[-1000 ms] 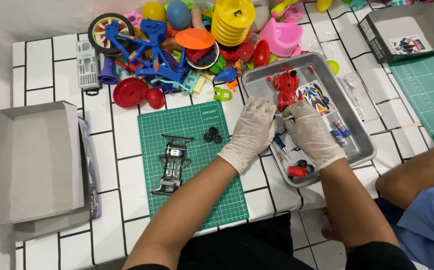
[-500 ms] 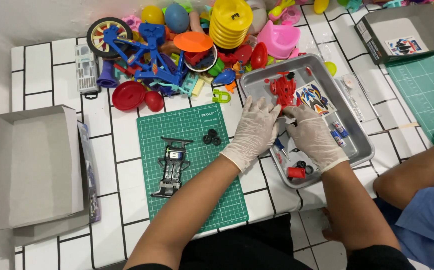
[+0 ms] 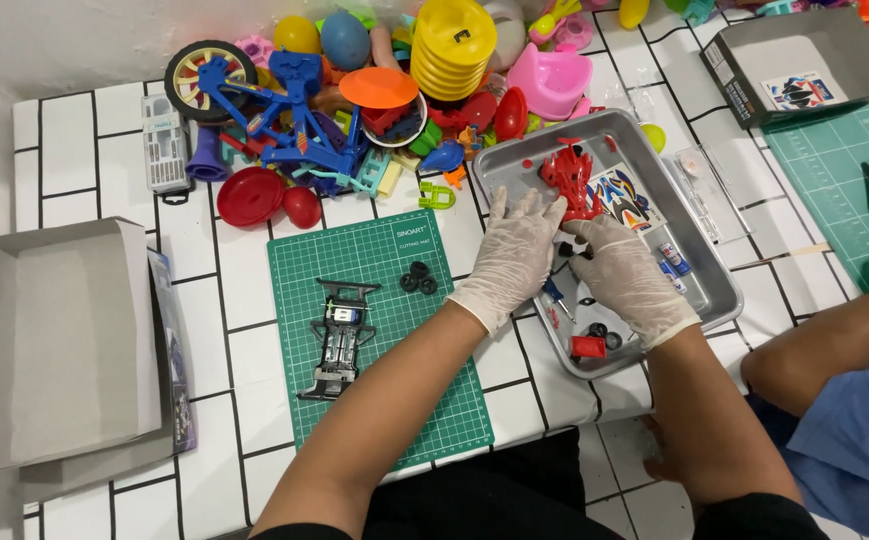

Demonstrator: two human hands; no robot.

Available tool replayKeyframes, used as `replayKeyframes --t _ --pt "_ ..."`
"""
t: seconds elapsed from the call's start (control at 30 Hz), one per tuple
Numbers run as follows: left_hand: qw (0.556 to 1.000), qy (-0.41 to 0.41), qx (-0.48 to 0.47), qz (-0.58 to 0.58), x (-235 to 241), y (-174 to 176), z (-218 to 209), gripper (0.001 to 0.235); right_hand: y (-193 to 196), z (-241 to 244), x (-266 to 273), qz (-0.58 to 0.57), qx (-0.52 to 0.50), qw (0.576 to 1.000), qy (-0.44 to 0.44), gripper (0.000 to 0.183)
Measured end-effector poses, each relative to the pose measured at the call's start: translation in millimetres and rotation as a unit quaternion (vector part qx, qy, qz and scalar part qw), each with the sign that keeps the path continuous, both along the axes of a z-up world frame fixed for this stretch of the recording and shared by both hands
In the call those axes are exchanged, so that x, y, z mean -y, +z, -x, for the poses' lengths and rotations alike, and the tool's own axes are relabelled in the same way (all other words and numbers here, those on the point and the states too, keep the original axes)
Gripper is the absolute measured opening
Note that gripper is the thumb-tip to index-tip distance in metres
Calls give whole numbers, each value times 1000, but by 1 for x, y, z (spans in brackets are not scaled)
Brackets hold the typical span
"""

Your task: Assembling and adjusting small components of a toy car chassis using hands and a screwdriver.

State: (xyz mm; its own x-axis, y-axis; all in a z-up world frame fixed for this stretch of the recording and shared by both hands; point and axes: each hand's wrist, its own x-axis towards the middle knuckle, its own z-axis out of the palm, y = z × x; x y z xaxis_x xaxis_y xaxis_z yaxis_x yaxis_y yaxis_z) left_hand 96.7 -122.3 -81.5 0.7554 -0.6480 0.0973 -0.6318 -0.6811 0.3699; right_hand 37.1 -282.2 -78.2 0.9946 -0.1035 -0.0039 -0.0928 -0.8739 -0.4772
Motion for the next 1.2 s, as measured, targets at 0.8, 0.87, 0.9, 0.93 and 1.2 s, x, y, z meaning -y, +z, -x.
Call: replayKeyframes --t 0.8,0.87,0.9,0.93,1.2 --pt "929 2 -86 361 -37 12 28 32 37 42 -28 -540 170 819 -95 33" --pt "895 11 -143 423 -59 41 50 31 41 46 -43 -547 167 817 -69 38" --pt "852 18 -199 483 -69 55 62 30 42 48 -50 -553 165 815 -46 43" --pt "853 22 -197 482 -76 59 67 30 51 51 -61 -555 162 815 -43 43" --pt "799 51 -172 574 -122 76 92 27 76 63 -124 -483 190 855 23 25"
